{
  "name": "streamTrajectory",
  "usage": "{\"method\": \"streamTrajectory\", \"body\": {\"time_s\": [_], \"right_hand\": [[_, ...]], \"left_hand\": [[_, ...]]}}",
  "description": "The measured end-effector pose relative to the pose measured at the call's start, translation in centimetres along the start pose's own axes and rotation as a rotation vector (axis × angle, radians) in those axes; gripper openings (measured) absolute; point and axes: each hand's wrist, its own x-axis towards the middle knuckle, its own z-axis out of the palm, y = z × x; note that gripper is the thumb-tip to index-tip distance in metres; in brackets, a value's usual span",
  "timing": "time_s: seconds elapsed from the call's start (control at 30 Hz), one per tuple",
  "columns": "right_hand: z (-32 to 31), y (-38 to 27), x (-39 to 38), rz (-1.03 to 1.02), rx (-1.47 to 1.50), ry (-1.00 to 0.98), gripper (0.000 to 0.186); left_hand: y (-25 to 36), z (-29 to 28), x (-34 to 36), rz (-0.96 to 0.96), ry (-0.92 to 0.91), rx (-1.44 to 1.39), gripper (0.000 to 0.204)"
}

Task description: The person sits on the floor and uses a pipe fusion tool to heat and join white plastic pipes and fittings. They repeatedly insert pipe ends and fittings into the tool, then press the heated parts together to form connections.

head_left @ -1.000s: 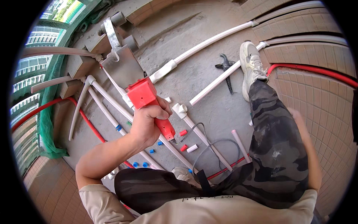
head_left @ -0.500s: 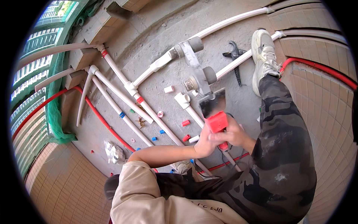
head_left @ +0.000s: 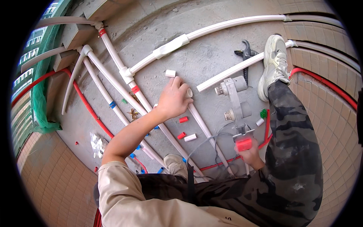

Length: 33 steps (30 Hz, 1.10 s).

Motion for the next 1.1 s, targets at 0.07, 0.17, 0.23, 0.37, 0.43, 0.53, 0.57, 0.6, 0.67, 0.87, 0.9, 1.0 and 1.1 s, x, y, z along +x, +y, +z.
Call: {"method": "streamTrajectory", "body": {"time_s": [0.07,0.17,0.23,0.37,0.43,0.53,0.57,0.6,0.67,0.87,0.9,1.0,1.1], "right_hand": [[0.0,0.1,0.2,-0.07,-0.135,-0.003,0.016],[0.2,0.3,0.1,0.039,-0.066,0.026,0.014],[0.5,0.1,0.3,0.045,-0.044,0.044,0.014],[-0.8,1.1,-0.7,-0.323,-0.409,0.09,0.017],[-1.0,2.3,-1.5,-0.199,-0.296,0.124,0.021],[-0.4,2.7,-3.9,0.349,0.174,0.136,0.023],[-0.7,2.4,-4.4,0.408,0.197,0.119,0.022],[-0.4,3.0,-5.4,0.409,0.135,0.142,0.02],[0.3,4.5,-7.0,0.402,0.009,0.177,0.018],[0.0,2.8,-8.2,0.718,0.24,0.224,0.02],[-0.5,2.6,-8.0,0.729,0.228,0.174,0.021],[-1.2,1.9,-6.9,0.712,0.293,0.165,0.025],[0.0,4.2,-8.5,0.507,0.183,0.237,0.03]], "left_hand": [[-0.3,-0.1,0.4,-0.082,-0.029,-0.067,0.039],[-1.4,-1.2,0.0,-0.03,-0.143,-0.405,0.04],[-1.3,-2.4,-1.1,-0.149,-0.28,-0.778,0.041],[0.1,-3.7,-3.4,0.011,-0.226,-0.843,0.046],[2.0,-4.1,-4.3,-0.001,-0.167,-0.923,0.048],[2.9,-3.6,-5.3,0.059,-0.061,-0.954,0.052],[3.1,-3.8,-5.4,0.107,-0.039,-0.934,0.053],[3.5,-4.0,-5.2,0.156,-0.024,-0.914,0.054],[4.6,-4.7,-5.4,0.143,-0.069,-0.975,0.054],[7.0,-6.8,-5.9,0.171,-0.144,-1.035,0.054],[7.3,-6.8,-5.9,0.172,-0.13,-1.035,0.055],[7.0,-6.2,-5.2,0.193,-0.106,-1.011,0.059],[5.1,-4.1,-4.6,0.095,-0.023,-0.953,0.06]]}}
